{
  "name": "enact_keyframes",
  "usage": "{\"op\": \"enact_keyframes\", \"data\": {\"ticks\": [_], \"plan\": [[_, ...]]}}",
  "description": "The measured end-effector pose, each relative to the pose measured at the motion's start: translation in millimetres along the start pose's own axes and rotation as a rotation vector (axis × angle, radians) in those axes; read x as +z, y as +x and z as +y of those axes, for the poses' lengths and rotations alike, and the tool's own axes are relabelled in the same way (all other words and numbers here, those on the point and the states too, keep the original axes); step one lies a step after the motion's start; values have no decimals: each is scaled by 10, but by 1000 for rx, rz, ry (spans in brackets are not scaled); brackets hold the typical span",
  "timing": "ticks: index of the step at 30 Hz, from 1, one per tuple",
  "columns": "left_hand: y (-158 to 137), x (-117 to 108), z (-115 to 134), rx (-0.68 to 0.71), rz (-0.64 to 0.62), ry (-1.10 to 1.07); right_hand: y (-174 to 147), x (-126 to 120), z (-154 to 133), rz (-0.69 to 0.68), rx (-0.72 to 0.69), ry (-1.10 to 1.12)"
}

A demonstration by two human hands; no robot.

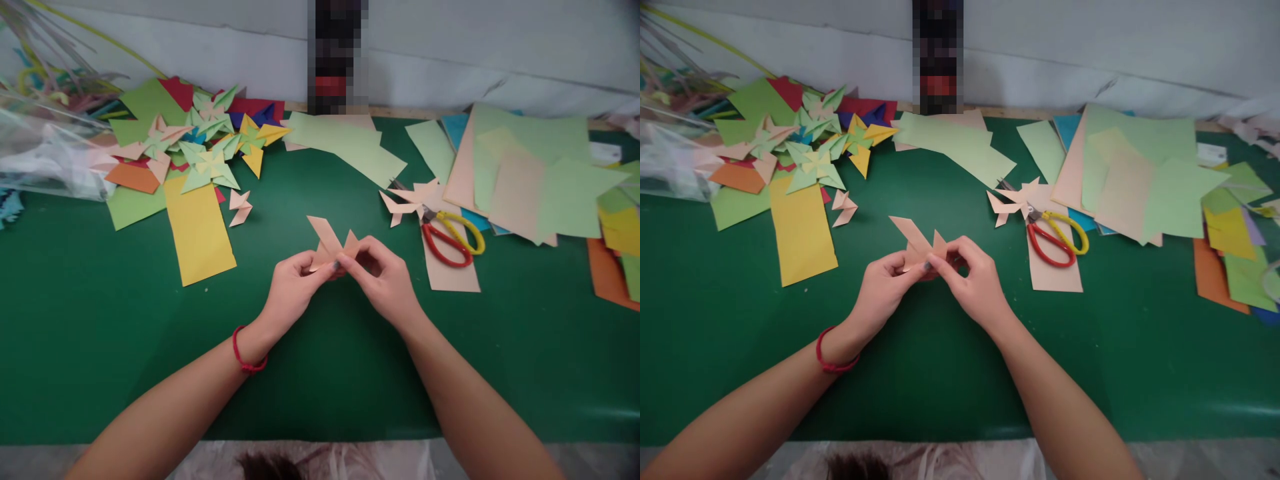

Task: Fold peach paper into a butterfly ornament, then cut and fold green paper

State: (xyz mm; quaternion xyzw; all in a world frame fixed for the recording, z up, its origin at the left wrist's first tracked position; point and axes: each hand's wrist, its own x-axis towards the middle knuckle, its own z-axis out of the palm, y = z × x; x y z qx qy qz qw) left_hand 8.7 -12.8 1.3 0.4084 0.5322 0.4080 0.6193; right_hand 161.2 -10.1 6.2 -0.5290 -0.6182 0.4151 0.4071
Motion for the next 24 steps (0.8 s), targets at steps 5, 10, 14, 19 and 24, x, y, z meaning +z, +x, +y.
{"op": "enact_keyframes", "data": {"ticks": [5,10,14,19,24], "plan": [[-4,2,3,25,-40,22,5,11,7,15,-22,-47],[-5,14,0,-4,-36,-58,-12,48,14,67,-25,-61],[-6,19,-11,1,-33,-88,-26,68,12,81,-25,-55],[-8,21,-10,-3,-29,-91,-33,82,15,79,-22,-64],[-5,21,2,5,-20,-123,-41,83,31,87,-17,-42]]}}
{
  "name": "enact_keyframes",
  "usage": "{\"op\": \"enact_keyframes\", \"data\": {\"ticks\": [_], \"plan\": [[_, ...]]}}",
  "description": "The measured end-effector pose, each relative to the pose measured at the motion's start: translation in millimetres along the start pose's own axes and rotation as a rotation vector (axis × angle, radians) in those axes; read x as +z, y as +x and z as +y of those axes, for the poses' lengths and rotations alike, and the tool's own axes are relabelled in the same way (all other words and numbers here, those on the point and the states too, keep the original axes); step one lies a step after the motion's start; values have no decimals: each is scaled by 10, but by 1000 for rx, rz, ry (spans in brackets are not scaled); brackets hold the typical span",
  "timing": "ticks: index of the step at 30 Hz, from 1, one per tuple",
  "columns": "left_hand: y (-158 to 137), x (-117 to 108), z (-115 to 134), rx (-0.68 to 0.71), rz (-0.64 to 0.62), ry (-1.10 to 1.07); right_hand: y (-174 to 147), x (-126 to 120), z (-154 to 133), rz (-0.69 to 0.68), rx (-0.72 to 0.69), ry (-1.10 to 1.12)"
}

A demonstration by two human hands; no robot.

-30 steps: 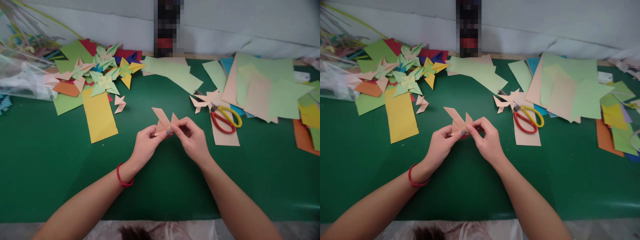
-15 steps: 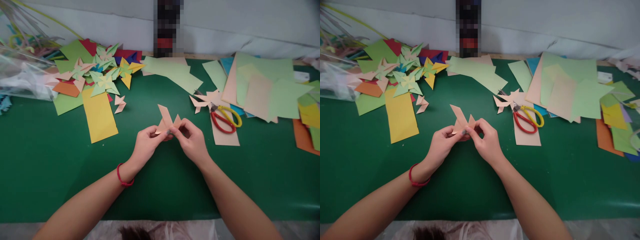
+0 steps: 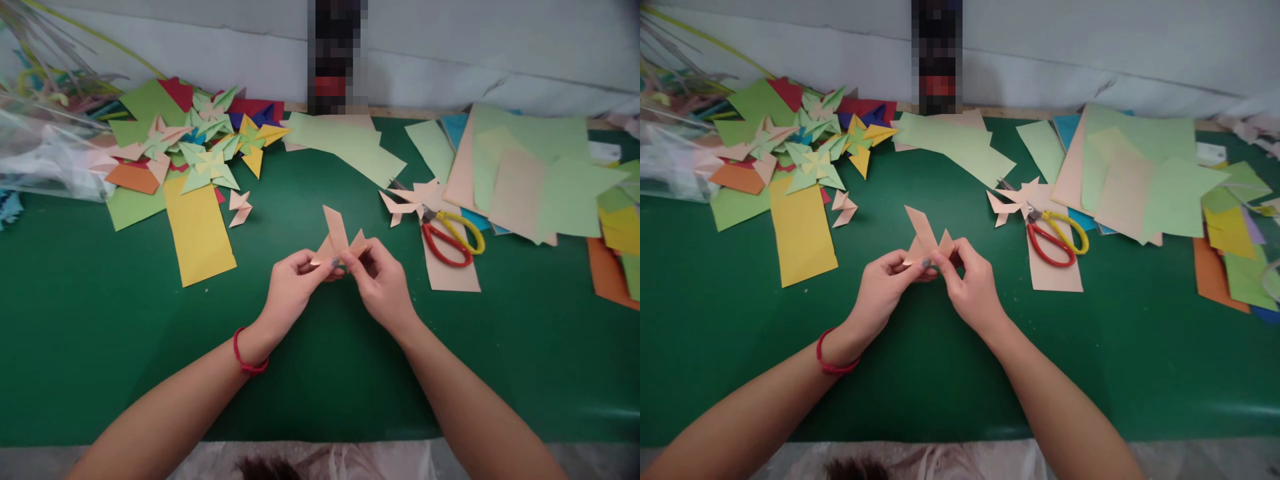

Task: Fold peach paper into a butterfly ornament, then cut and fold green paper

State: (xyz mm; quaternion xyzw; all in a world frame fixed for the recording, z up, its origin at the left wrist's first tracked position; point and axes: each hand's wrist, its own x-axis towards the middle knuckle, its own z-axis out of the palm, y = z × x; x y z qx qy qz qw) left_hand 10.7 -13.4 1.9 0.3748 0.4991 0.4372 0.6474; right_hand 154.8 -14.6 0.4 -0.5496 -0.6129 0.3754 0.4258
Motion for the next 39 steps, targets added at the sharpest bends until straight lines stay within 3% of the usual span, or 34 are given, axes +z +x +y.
{"op": "enact_keyframes", "data": {"ticks": [12,30,39], "plan": [[24,-24,-2,13,42,22,11,-9,21,-27,92,91],[78,-64,34,-4,-79,14,102,-167,18,-49,117,47],[39,-40,38,-62,-162,46,113,-184,41,18,120,131]]}}
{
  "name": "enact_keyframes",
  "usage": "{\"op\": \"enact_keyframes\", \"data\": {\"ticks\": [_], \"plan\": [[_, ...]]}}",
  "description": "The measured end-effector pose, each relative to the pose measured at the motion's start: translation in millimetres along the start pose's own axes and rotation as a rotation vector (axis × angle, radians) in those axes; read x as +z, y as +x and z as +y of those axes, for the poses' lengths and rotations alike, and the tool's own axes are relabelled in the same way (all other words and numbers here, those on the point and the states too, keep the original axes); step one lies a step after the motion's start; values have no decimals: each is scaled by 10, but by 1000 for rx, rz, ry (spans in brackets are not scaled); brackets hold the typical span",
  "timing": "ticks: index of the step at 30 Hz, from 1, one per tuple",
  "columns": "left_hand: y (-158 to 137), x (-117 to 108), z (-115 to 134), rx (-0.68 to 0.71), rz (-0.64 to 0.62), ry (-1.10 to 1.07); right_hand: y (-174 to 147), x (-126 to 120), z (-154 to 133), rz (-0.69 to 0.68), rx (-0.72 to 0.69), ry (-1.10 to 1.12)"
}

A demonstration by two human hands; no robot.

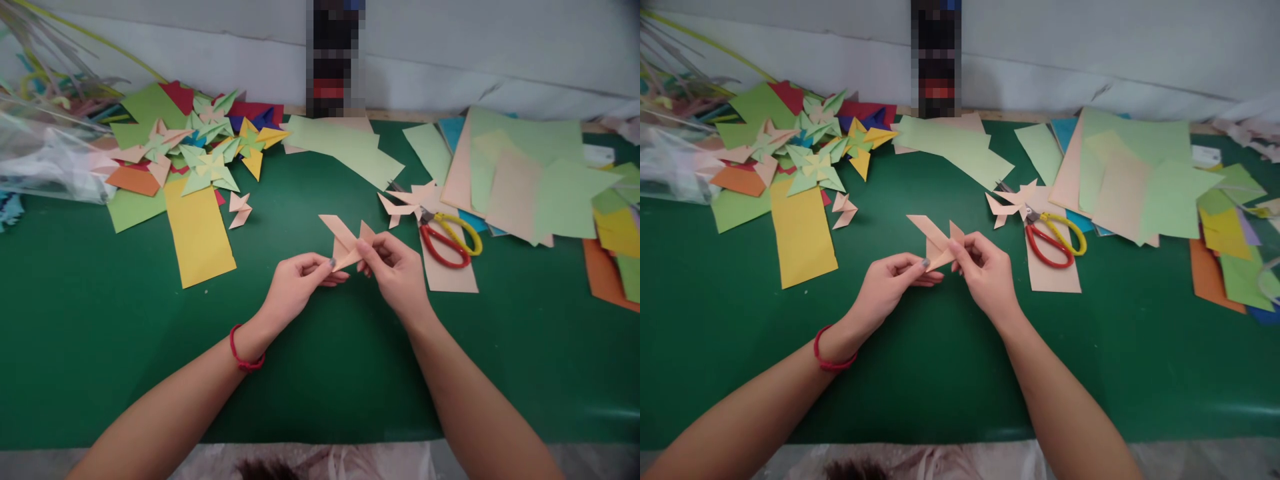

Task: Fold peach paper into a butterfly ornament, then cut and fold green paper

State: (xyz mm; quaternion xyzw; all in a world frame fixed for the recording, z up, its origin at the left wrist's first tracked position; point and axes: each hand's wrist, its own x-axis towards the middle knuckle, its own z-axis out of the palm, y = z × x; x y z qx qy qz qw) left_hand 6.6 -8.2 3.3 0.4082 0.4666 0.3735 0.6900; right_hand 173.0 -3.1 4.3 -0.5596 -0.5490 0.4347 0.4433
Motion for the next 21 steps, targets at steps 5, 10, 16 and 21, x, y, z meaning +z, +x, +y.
{"op": "enact_keyframes", "data": {"ticks": [5,10,16,21], "plan": [[1,3,-1,-19,-10,10,-9,3,12,18,-3,-33],[1,-2,3,-22,-22,27,-12,-7,2,25,-29,-82],[-4,-1,-9,22,-73,-15,-22,-11,-36,36,-108,-178],[-11,8,-11,48,-67,6,-62,51,-44,0,-143,-222]]}}
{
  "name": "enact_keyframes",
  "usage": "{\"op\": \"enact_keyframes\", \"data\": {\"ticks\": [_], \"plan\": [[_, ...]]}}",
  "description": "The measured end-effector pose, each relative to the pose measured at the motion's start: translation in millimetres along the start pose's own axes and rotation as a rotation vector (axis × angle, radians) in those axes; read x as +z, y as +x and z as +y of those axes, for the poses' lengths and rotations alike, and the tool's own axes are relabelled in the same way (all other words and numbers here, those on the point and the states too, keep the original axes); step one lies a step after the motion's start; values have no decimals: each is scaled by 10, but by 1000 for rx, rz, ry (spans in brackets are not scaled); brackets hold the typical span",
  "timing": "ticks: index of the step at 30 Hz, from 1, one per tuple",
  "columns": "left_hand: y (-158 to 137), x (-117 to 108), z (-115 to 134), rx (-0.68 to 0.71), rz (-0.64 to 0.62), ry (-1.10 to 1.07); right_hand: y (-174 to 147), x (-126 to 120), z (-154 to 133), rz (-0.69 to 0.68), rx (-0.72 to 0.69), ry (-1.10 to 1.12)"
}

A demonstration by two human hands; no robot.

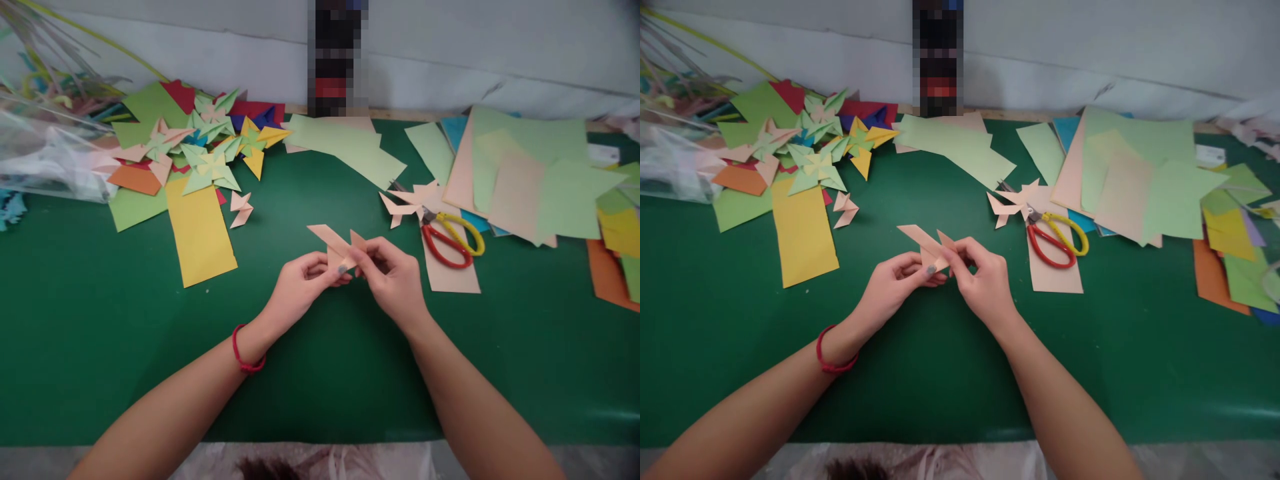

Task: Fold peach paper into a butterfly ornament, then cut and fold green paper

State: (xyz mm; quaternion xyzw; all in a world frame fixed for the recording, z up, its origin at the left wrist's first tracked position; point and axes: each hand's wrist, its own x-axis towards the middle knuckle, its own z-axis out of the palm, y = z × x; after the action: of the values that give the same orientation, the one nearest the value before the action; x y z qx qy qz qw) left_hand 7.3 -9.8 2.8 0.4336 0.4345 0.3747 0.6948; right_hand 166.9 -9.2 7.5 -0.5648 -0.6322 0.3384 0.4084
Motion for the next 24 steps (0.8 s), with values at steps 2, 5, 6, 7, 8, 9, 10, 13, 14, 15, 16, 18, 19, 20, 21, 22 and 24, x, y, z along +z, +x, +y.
{"op": "enact_keyframes", "data": {"ticks": [2,5,6,7,8,9,10,13,14,15,16,18,19,20,21,22,24], "plan": [[1,1,-4,-3,11,17,-17,26,-5,-13,-12,-7],[5,-1,-22,-6,11,6,-35,49,-8,-20,-29,-21],[6,-2,-29,-7,8,0,-39,53,-8,-22,-34,-25],[5,-1,-34,-9,4,-3,-41,55,-9,-22,-39,-26],[3,-1,-38,-12,1,-4,-43,57,-10,-22,-45,-27],[1,0,-40,-16,-2,-4,-44,59,-11,-21,-49,-31],[-3,1,-41,-21,-4,0,-44,61,-12,-17,-54,-41],[-12,4,-38,-44,-4,22,-47,68,-15,-1,-74,-82],[-14,4,-37,-50,-4,28,-48,70,-16,1,-80,-94],[-14,5,-38,-57,-5,33,-49,72,-17,3,-84,-104],[-15,6,-39,-64,-6,38,-50,74,-17,2,-85,-111],[-14,8,-41,-73,-8,43,-52,75,-17,-2,-86,-117],[-14,10,-42,-74,-8,44,-53,75,-16,-3,-85,-117],[-14,10,-41,-73,-9,43,-54,74,-15,-2,-85,-115],[-14,11,-39,-70,-10,41,-54,74,-13,-4,-83,-112],[-13,10,-36,-65,-12,39,-55,74,-10,-9,-80,-106],[-10,6,-30,-56,-22,38,-54,76,-3,-22,-68,-88]]}}
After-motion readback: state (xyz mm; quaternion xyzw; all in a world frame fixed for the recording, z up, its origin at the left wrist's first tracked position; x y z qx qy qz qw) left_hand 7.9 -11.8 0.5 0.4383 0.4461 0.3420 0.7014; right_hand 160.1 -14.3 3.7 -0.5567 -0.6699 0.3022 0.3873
